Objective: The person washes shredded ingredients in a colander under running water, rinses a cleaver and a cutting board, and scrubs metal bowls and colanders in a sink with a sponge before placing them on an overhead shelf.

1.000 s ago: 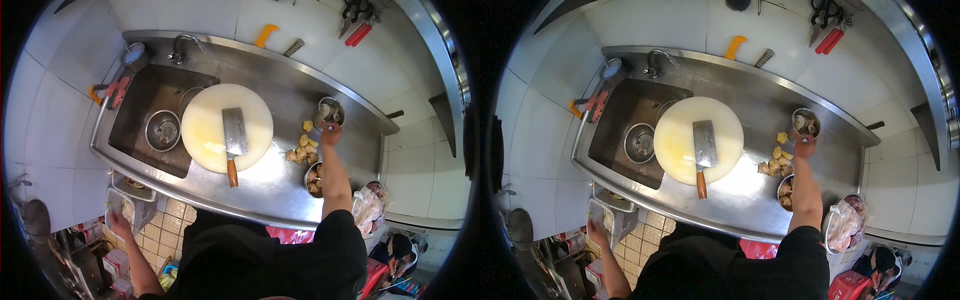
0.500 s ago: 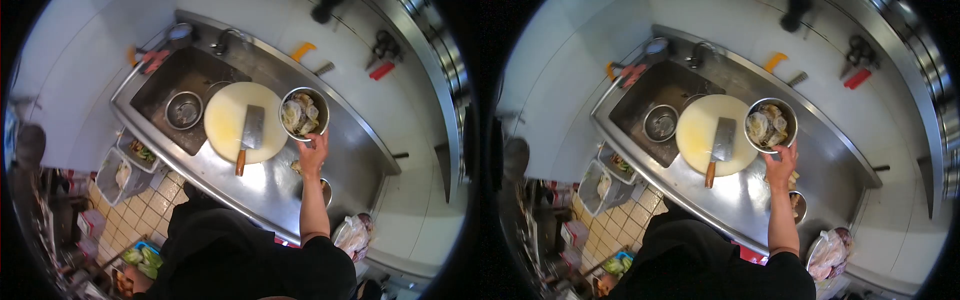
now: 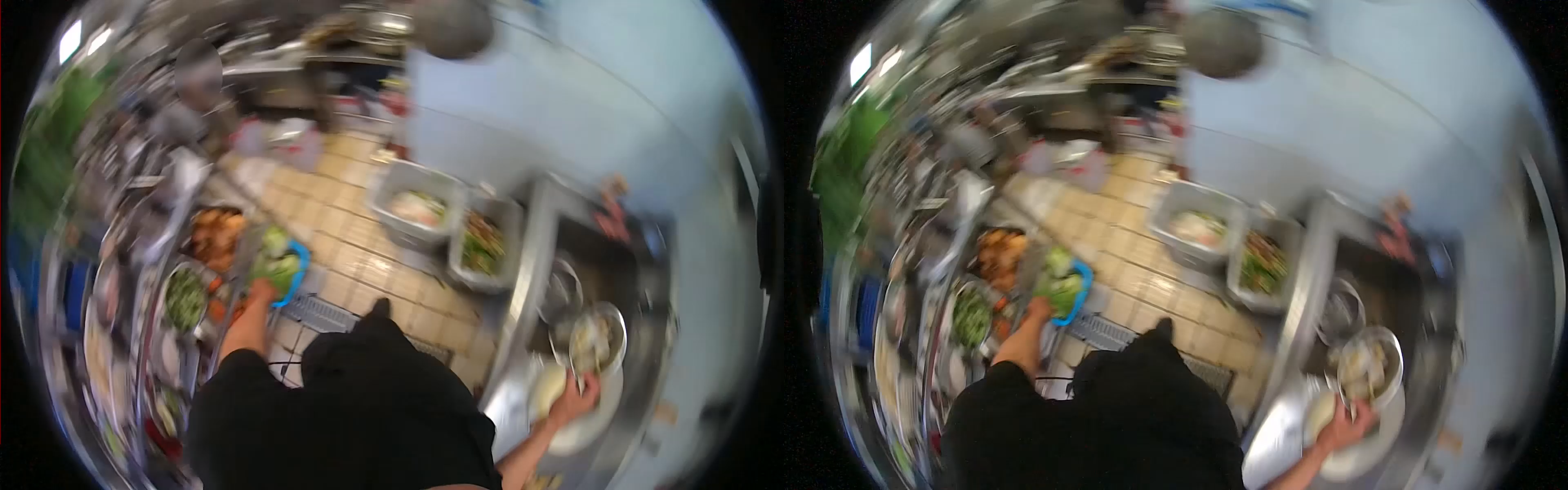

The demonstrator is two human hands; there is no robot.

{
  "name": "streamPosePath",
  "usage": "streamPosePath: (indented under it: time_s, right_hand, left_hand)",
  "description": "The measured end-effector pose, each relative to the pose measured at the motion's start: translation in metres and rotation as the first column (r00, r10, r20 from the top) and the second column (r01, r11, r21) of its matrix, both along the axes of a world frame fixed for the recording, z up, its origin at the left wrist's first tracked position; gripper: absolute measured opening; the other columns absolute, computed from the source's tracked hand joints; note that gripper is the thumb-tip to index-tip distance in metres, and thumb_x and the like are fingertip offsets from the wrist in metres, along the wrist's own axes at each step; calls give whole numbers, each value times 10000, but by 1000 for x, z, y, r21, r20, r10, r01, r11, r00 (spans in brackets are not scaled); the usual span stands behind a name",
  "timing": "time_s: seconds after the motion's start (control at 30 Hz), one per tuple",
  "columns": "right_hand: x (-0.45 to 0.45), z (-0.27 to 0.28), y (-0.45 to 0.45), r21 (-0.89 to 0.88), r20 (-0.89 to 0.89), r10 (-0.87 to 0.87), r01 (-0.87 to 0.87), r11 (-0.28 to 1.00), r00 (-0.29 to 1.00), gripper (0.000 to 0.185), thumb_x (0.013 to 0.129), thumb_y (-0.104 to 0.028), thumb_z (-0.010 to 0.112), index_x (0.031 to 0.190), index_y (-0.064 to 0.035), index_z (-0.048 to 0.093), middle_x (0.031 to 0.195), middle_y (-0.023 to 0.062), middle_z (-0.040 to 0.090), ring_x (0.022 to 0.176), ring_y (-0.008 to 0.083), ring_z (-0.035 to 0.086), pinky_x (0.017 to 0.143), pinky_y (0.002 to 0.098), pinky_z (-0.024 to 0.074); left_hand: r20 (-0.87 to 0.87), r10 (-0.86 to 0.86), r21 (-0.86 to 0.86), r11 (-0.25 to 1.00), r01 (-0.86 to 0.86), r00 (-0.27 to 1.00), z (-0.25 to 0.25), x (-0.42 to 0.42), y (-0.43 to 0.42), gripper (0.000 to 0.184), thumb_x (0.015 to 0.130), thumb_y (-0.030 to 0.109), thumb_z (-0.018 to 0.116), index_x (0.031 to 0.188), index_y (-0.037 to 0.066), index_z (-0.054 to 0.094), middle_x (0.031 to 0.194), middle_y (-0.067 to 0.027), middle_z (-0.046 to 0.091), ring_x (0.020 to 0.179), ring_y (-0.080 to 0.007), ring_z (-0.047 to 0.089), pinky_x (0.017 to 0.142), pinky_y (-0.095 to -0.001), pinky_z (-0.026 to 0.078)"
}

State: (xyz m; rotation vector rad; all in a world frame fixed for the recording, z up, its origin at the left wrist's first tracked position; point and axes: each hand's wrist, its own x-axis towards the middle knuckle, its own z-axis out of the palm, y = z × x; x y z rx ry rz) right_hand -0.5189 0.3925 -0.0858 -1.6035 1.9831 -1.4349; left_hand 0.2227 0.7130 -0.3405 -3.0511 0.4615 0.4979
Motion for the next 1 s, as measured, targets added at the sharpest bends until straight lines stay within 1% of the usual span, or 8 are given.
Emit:
streamPosePath:
  time_s: [0.03, 0.07, 0.2, 0.37, 0.53, 0.67, 0.83, 1.0]
  right_hand:
    - [18, 4, -11, 98, -41, 37, -33, 995, 998, 258, 758, -43, 824, 916, 8, 627, 963, 89, 639, 937, 223, 570, 869, 363, 468]
    - [29, -9, -27, 82, 36, 73, -76, 994, 997, 263, 763, -39, 824, 894, 3, 600, 963, 76, 620, 915, 215, 547, 863, 363, 469]
    - [118, -12, -62, 32, 87, 235, -238, 971, 968, 296, 772, 16, 797, 803, -7, 504, 1137, 162, 569, 1169, 290, 505, 1093, 401, 336]
    - [223, -35, -96, 147, -122, 394, -376, 915, 911, 269, 765, 23, 800, 818, 7, 537, 1240, 212, 587, 1213, 317, 509, 1090, 418, 349]
    - [337, -60, -148, 283, 232, 556, -602, 747, 798, 298, 731, 45, 818, 862, -6, 556, 1080, 148, 556, 1138, 285, 526, 1013, 381, 424]
    - [445, -63, -183, 246, -85, 805, -771, 588, 587, 288, 717, 18, 836, 878, -17, 599, 1498, 342, 393, 1412, 393, 392, 1089, 443, 383]
    - [594, -73, -212, 139, 68, 996, -989, 50, 59, 329, 670, -28, 880, 888, -22, 633, 1429, 322, 488, 1372, 418, 449, 1073, 455, 411]
    - [736, -8, -171, 51, -72, 862, -865, -499, -502, 338, 621, -120, 913, 819, -38, 651, 1425, 321, 502, 1304, 440, 527, 1044, 430, 448]
  left_hand:
    - [-27, -70, 124, 990, 73, 997, -17, 14, 11, 368, 787, 284, 714, 1105, 100, 725, 1200, -187, 680, 1154, -368, 635, 954, -491, 516]
    - [-55, 77, -76, 994, -81, 996, 15, -6, 13, 414, 782, 303, 721, 1134, 86, 725, 1223, -177, 678, 1150, -357, 640, 961, -490, 511]
    - [-173, 23, 269, 963, 25, 985, 79, -4, 22, 414, 817, 373, 720, 1142, 117, 742, 1240, -148, 681, 1146, -347, 643, 971, -505, 497]
    - [-345, 45, 262, 964, 50, 937, -3, 60, 133, 525, 801, 443, 757, 1147, 52, 707, 1345, -216, 581, 1176, -361, 600, 1014, -424, 480]
    - [-502, 110, 302, 952, 54, 858, 17, 80, 139, 450, 809, 512, 719, 997, 104, 737, 1081, -197, 691, 983, -374, 649, 851, -490, 503]
    - [-234, 36, 74, 997, -19, 971, 17, 61, 131, 477, 791, 510, 728, 1012, 86, 730, 1077, -198, 696, 996, -382, 653, 875, -474, 518]
    - [-267, 367, -215, 879, -427, 891, 73, 15, 74, 535, 773, 441, 777, 1160, 80, 693, 1138, -172, 698, 1036, -351, 667, 935, -413, 525]
    - [-309, 531, -388, 687, -615, 789, 126, -75, 54, 539, 775, 413, 794, 1181, 77, 686, 1122, -167, 712, 1037, -302, 684, 903, -404, 538]
